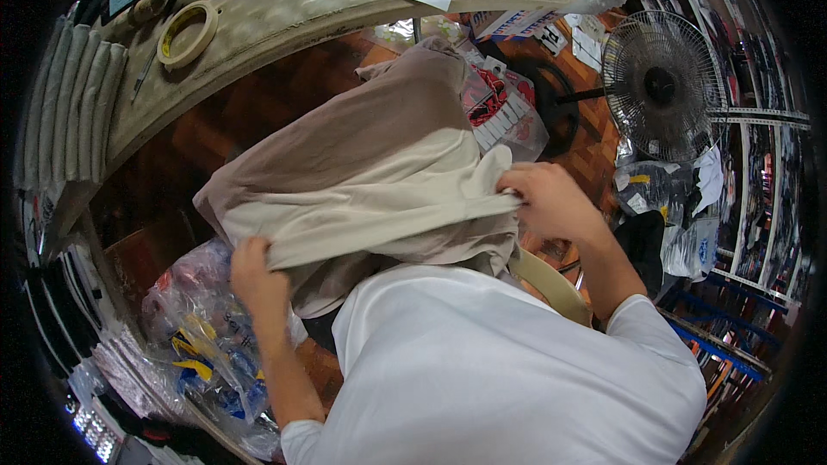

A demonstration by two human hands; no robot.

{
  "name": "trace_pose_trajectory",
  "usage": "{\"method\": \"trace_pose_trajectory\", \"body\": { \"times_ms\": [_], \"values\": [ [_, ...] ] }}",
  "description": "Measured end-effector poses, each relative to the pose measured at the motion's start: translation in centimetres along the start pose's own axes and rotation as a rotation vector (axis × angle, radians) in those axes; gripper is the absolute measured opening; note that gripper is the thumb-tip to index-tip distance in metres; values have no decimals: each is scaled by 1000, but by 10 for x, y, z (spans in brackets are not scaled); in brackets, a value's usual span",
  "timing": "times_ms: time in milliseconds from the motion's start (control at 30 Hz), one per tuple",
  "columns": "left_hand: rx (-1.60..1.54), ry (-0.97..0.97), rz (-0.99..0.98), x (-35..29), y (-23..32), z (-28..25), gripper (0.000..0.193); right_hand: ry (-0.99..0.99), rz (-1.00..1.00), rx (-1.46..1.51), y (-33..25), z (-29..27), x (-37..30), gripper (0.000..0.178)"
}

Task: The person repeatedly folds beige pants on a cluttered worktable and places each folded unit onto a growing stack. The person handles the pants by hand, smoothing and aligning edges before stacking them. The workspace includes a computer monitor, keyboard, scissors, and tape, with a fan visible in the background.

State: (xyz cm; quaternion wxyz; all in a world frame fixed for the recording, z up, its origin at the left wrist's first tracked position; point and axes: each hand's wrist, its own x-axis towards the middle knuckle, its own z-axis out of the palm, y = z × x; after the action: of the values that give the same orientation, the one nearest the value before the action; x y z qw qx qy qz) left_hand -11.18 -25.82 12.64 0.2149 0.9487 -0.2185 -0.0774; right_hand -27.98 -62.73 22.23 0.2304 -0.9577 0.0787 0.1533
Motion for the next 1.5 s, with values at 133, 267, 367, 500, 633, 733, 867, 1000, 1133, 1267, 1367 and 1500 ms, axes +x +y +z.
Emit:
{"method": "trace_pose_trajectory", "body": {
  "times_ms": [133,267,367,500,633,733,867,1000,1133,1267,1367,1500],
  "values": [
    [3,-58,-100,-27,-80,-32,38,-93,265,-227,42,-21,-12,21],
    [-205,-331,-339,-32,-142,-69,29,-130,128,66,79,-49,-10,17],
    [-343,-328,-288,-5,-193,-101,20,21,42,215,88,-78,18,21],
    [-592,-119,-122,74,-145,-136,31,467,93,578,120,-59,100,23],
    [-1100,409,-693,102,-259,-3,47,788,244,1002,125,32,160,28],
    [-1592,52,-655,67,-258,88,49,328,515,641,162,109,107,48],
    [-1591,-75,-725,25,-233,79,27,52,639,997,190,194,40,43],
    [-1448,-19,-687,21,-237,60,31,19,909,1444,198,164,47,38],
    [-1080,-57,-686,38,-238,27,35,-412,750,833,172,107,70,27],
    [-987,-142,-622,26,-254,16,32,-445,538,965,209,132,54,19],
    [-1084,-78,-644,14,-241,19,22,-390,555,992,212,142,50,26],
    [-864,-8,-596,28,-237,1,12,-339,643,987,207,153,47,18]
  ]
}}
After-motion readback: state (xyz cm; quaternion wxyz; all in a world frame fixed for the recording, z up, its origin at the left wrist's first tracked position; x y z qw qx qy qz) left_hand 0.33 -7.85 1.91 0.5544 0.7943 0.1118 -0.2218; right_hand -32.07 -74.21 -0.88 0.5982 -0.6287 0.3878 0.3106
